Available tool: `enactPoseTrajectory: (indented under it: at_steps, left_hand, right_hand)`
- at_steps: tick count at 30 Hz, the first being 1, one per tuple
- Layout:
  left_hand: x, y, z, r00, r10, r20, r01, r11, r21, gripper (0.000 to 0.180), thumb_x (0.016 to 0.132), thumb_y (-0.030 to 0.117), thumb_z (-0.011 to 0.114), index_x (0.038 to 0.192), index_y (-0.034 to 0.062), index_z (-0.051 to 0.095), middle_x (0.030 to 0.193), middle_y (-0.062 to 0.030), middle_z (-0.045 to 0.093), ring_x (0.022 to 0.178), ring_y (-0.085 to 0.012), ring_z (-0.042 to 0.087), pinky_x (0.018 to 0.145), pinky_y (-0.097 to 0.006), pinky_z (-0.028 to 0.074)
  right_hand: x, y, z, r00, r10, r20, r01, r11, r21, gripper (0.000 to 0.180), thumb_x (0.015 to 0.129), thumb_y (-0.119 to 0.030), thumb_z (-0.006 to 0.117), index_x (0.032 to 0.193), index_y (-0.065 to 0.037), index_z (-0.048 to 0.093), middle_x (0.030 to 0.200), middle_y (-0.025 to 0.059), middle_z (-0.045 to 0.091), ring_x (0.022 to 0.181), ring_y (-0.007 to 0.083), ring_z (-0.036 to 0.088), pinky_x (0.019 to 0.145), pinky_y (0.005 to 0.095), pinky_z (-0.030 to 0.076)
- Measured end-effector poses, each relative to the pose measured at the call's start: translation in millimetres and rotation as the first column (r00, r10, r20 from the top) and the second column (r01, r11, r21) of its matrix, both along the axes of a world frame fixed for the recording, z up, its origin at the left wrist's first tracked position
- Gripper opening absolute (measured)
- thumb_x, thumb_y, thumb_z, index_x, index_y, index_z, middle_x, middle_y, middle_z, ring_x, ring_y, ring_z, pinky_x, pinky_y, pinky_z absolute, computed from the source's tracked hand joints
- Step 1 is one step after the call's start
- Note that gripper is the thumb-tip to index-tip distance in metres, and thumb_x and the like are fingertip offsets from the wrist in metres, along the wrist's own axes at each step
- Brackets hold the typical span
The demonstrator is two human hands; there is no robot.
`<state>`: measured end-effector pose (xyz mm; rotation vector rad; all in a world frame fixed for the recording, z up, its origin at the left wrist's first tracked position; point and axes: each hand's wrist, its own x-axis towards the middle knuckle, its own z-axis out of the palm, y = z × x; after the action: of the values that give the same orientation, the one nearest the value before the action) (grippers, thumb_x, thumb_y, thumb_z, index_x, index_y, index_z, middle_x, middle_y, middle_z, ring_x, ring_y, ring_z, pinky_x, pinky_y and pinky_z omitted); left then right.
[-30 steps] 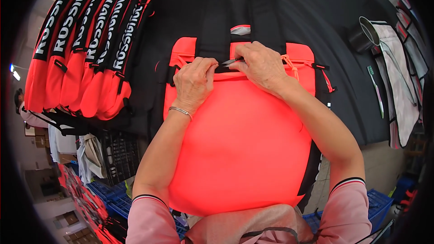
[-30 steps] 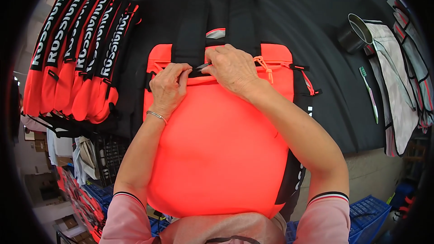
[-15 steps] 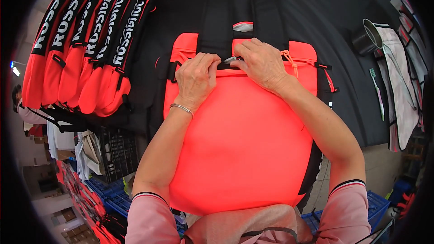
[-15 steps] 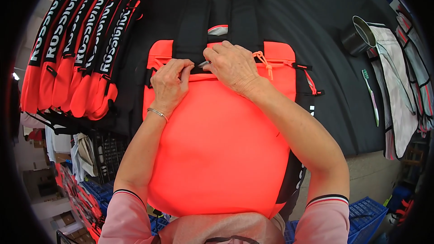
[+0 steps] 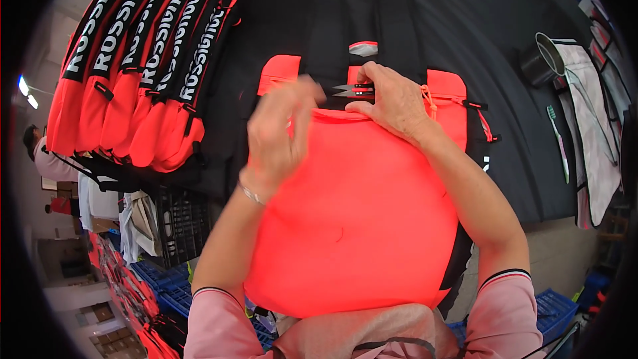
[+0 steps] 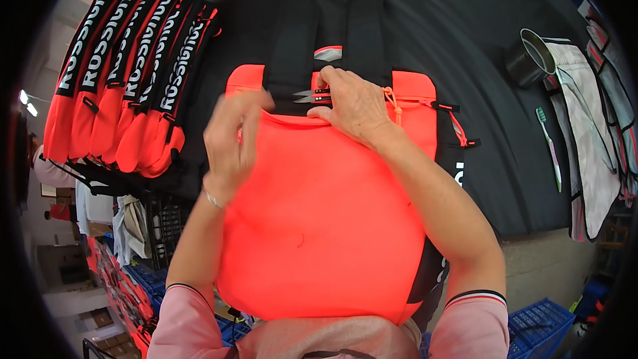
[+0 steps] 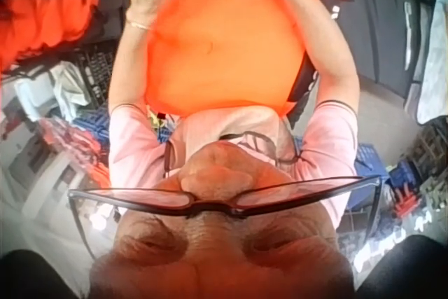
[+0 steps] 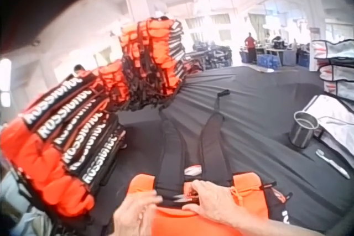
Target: Inspecting and cleaning red backpacks and pink laptop sleeves using scissors and a toothbrush.
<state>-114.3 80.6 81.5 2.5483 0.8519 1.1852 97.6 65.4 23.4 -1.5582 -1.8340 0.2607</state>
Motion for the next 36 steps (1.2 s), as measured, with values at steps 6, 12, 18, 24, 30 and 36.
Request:
enactPoseTrajectory:
  at_steps: [6, 12, 18, 24, 30, 36]
  left_hand:
    - [-25, 61, -6, 0.903, 0.166, -0.397, -0.207, 0.976, -0.064, 0.011, 0.082, 0.009, 0.07, 0.093, 0.0049, 0.069, 0.084, -0.0092, 0.067, 0.068, -0.0244, 0.066, 0.063, -0.031, 0.052]
    - [-23, 64, -20, 0.832, 0.176, -0.527, -0.207, 0.978, 0.0, 0.007, 0.082, 0.014, 0.071, 0.085, 0.0083, 0.071, 0.082, -0.0071, 0.067, 0.07, -0.0281, 0.067, 0.062, -0.037, 0.054]
    - [-19, 61, -37, 0.867, 0.242, -0.437, -0.21, 0.97, 0.122, 0.006, 0.084, 0.014, 0.069, 0.082, 0.0078, 0.067, 0.08, -0.0075, 0.066, 0.067, -0.0286, 0.066, 0.06, -0.035, 0.054]
    - [-24, 53, -30, 0.948, 0.195, -0.253, -0.192, 0.981, 0.037, 0.005, 0.084, 0.013, 0.069, 0.084, 0.0075, 0.068, 0.079, -0.007, 0.065, 0.066, -0.0267, 0.066, 0.058, -0.033, 0.053]
    - [-31, 43, -23, 0.897, 0.155, -0.414, -0.154, 0.987, 0.035, 0.01, 0.081, 0.013, 0.072, 0.089, 0.007, 0.072, 0.078, -0.0063, 0.065, 0.067, -0.0247, 0.065, 0.059, -0.033, 0.052]
    - [-27, 46, -24, 0.826, 0.153, -0.543, -0.144, 0.988, 0.059, 0.008, 0.083, 0.014, 0.069, 0.085, 0.0063, 0.069, 0.076, -0.006, 0.062, 0.067, -0.025, 0.064, 0.059, -0.035, 0.051]
  right_hand:
    - [-4, 1, 0, 1.0, -0.007, -0.013, 0.007, 1.0, -0.019, 0.04, 0.072, -0.025, 0.082, 0.093, -0.006, 0.053, 0.086, 0.0086, 0.064, 0.08, 0.0255, 0.065, 0.069, 0.0367, 0.051]
    - [-1, 1, -4, 1.0, -0.018, -0.003, 0.018, 1.0, -0.005, 0.032, 0.073, -0.019, 0.08, 0.089, -0.006, 0.055, 0.082, 0.0075, 0.064, 0.076, 0.0257, 0.064, 0.067, 0.0389, 0.05]
    - [-3, -2, -2, 1.0, -0.015, 0.025, 0.015, 1.0, -0.022, 0.028, 0.073, -0.014, 0.078, 0.088, -0.006, 0.055, 0.079, 0.0072, 0.063, 0.074, 0.0261, 0.064, 0.064, 0.0391, 0.049]
    - [-7, -15, -4, 0.997, 0.072, -0.009, -0.073, 0.996, -0.059, 0.025, 0.073, -0.011, 0.076, 0.089, -0.006, 0.058, 0.083, 0.0065, 0.065, 0.077, 0.0264, 0.066, 0.064, 0.0394, 0.05]
    - [-9, -20, -3, 0.994, 0.103, -0.028, -0.105, 0.991, -0.079, 0.023, 0.073, -0.009, 0.075, 0.089, -0.005, 0.059, 0.088, 0.0068, 0.065, 0.077, 0.0283, 0.065, 0.065, 0.0404, 0.05]
    - [-8, -20, -5, 0.993, 0.115, -0.029, -0.116, 0.992, -0.057, 0.022, 0.074, -0.009, 0.074, 0.089, -0.005, 0.059, 0.089, 0.0072, 0.065, 0.078, 0.0294, 0.065, 0.066, 0.0412, 0.05]
